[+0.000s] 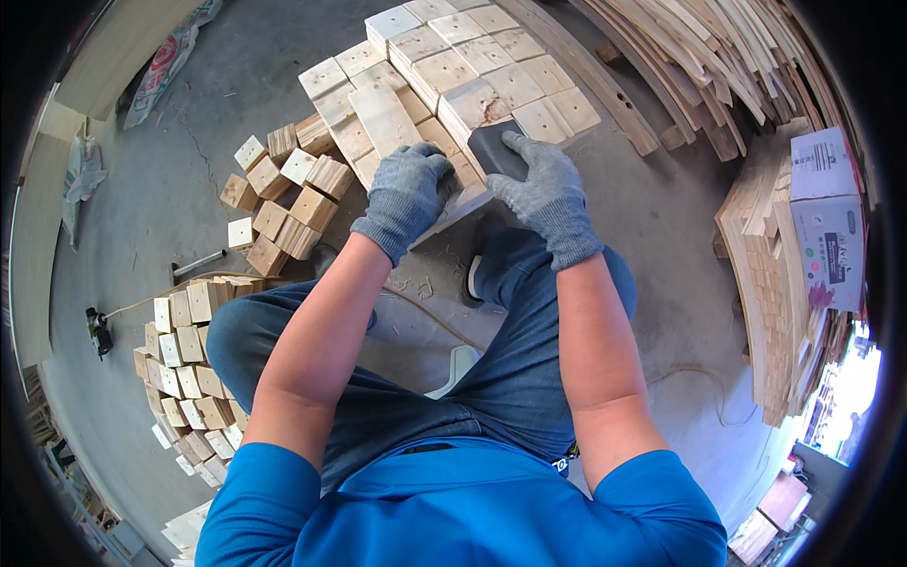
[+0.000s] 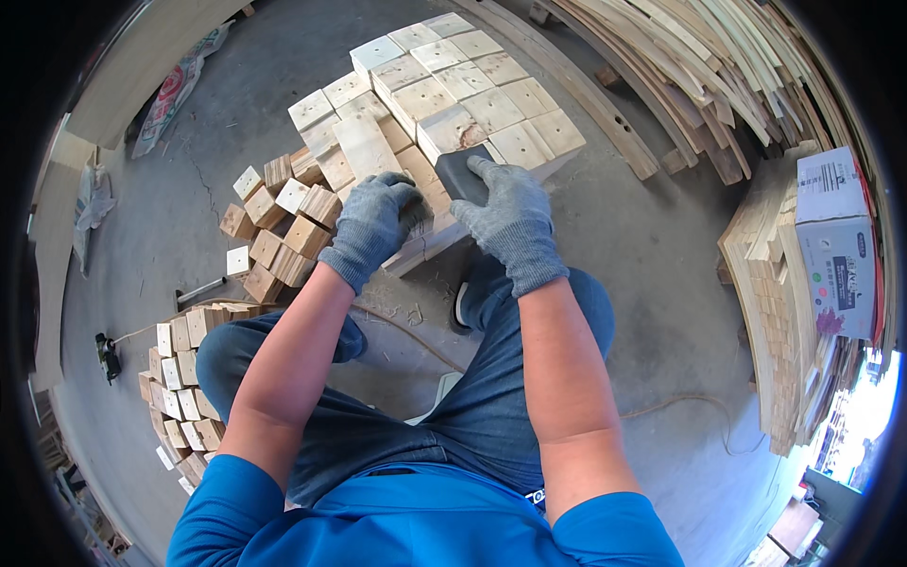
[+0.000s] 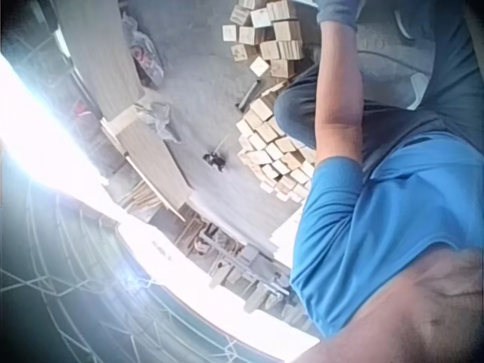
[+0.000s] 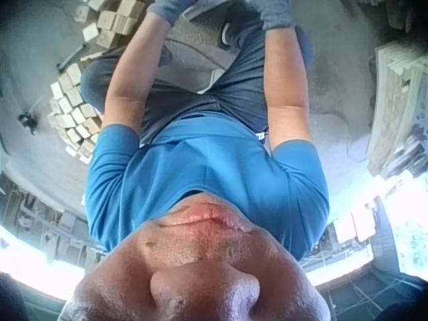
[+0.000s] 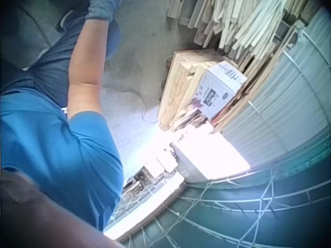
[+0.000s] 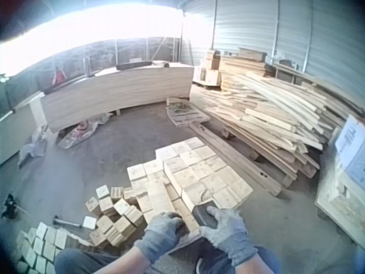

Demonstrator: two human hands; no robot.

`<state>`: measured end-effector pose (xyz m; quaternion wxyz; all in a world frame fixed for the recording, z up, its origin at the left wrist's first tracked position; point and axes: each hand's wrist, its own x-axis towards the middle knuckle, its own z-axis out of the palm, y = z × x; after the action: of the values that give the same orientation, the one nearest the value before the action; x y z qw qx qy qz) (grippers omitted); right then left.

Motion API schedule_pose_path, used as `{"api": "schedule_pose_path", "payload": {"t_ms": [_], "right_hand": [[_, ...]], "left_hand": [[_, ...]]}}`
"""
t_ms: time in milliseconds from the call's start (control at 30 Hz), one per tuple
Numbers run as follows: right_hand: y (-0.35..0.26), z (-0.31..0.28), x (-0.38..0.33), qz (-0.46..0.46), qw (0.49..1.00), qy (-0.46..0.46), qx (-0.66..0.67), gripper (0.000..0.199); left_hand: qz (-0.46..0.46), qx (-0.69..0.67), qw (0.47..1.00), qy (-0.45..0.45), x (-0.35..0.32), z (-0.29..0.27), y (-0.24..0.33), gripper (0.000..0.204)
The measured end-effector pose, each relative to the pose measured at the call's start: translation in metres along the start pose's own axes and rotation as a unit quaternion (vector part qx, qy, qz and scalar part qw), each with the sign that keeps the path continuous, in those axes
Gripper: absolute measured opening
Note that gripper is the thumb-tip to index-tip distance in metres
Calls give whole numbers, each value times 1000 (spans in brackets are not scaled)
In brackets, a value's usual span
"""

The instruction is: The person sits on a low stool and sands small rectangular wooden blocks using a sanding block. They pick up each block, sand its surfaces, and place it into a growing pile of finished pieces.

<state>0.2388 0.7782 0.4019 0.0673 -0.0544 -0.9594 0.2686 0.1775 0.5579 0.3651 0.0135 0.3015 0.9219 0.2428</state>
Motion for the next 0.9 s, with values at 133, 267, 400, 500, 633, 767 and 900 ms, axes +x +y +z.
{"api": "schedule_pose_path", "payload": {"t_ms": [133,267,400,500,633,767,900], "right_hand": [[3,1,0,-4,1000,-1,-11,69],[4,1,1,-2,1000,-10,-12,70],[0,-3,1,15,999,-27,-11,71],[0,-3,0,11,1000,-25,-14,71],[2,-2,0,8,1000,-23,-12,71],[2,-1,0,3,1000,-16,-11,71],[8,1,1,5,1000,-20,0,71]], "left_hand": [[-11,-4,1000,-11,3,0,-1,25],[-24,-13,1000,-5,1,-2,1,25],[-25,6,1000,1,-1,-5,9,27],[0,5,1000,-17,1,0,0,27],[-9,4,1000,13,7,8,-7,24],[-85,-90,986,108,9,16,-15,20],[-88,-224,948,209,-4,-10,-19,33]]}}
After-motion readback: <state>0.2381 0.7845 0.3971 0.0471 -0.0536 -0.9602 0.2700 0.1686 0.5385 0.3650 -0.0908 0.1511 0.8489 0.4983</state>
